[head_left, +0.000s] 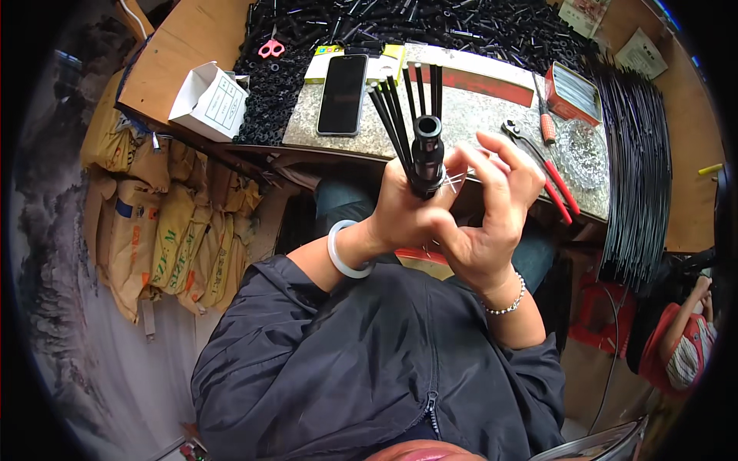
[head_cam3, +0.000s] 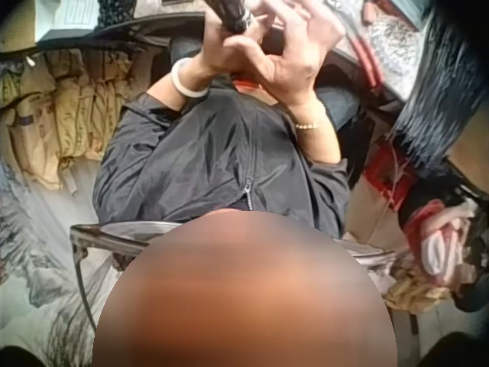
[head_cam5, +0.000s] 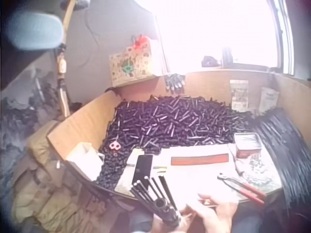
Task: Gathering a bundle of black plastic hoses, placing them in a fixture, and using pliers to assemble or cut components at the ends.
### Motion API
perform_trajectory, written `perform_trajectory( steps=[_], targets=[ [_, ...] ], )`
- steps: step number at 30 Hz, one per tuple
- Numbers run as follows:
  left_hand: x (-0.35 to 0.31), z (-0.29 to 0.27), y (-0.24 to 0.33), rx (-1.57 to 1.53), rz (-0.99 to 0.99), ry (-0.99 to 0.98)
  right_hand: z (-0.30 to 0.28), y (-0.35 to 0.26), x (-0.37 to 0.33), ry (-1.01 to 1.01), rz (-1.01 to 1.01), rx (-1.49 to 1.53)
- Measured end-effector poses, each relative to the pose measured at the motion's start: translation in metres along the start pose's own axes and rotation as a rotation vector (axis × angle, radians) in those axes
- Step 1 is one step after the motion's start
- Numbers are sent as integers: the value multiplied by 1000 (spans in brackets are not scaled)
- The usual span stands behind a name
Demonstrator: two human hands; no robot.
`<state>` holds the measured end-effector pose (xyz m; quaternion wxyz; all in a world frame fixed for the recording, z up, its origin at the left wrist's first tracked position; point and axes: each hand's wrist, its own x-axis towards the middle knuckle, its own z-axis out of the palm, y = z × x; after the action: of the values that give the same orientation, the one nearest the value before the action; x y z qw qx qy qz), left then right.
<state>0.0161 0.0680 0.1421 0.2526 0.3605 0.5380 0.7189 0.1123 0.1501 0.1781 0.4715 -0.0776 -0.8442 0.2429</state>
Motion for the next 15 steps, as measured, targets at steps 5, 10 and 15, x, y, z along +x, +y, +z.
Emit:
perform_trajectory(
  steps=[5, 10, 15],
  targets=[
    [5, 7, 1, -34, 256, -67, 2, -11, -7, 13, 56, 13],
    [3, 7, 9, 64, 150, 5, 4, -10, -14, 52, -39, -16],
    [1, 7, 11, 26, 87, 52, 0, -12, -8, 83, -164, -59]
  ],
)
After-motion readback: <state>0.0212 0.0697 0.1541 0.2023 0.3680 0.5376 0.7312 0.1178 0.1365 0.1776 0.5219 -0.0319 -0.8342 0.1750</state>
